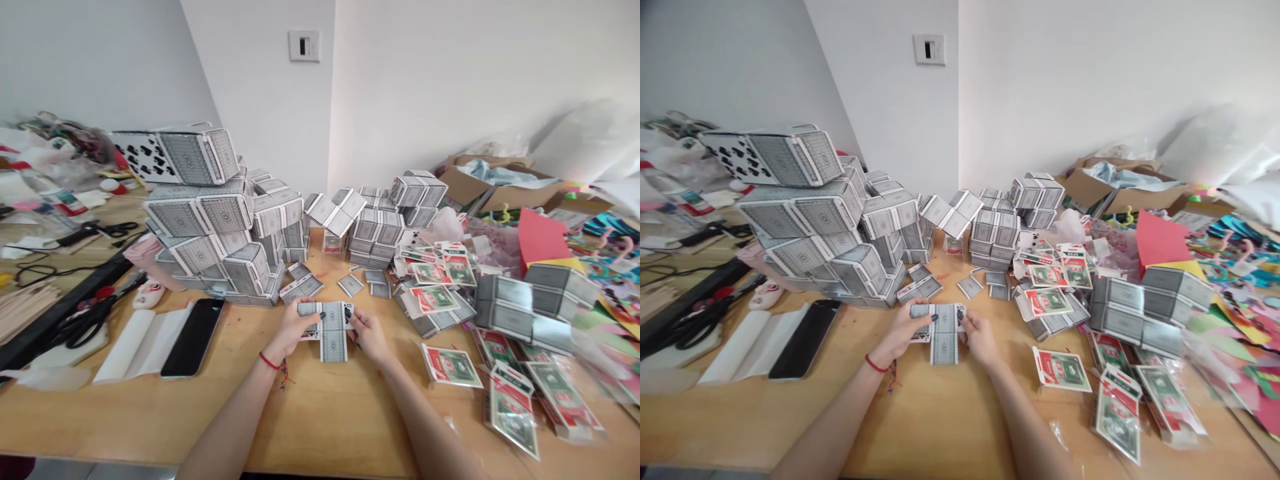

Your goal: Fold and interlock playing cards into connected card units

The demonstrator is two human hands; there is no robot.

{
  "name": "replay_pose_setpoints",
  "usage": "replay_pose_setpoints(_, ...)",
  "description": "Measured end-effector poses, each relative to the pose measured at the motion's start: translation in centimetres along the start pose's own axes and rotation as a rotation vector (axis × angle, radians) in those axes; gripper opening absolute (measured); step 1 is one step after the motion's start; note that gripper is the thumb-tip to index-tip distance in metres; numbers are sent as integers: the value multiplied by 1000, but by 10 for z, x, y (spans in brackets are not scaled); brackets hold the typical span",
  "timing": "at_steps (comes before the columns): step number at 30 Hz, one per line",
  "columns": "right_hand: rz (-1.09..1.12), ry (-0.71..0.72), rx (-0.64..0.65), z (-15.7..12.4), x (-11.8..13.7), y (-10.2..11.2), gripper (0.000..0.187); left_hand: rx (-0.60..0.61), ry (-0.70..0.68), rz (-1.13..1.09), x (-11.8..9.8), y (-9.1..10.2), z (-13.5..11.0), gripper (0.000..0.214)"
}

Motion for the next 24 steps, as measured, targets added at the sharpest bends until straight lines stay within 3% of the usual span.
replay_pose_setpoints(12,155,-54,72,3,-11,-8,40,1,-28,-23,-6,-2,-2,43)
replay_pose_setpoints(16,136,-45,38,4,-7,-9,40,-26,-24,-25,-1,0,-1,42)
replay_pose_setpoints(20,-23,13,41,2,2,-10,38,-94,-46,-29,0,5,0,38)
replay_pose_setpoints(24,-502,132,-30,-3,16,-3,33,-98,-78,35,-3,4,1,34)
Point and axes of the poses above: each hand's wrist, its own z-axis towards the middle knuckle, its own y-axis out of the back of the hand, x = y × z, the point moved 10 cm from there along z, towards the middle knuckle, and after that the axes turned 7 degrees about z, right-handed, at the moved point
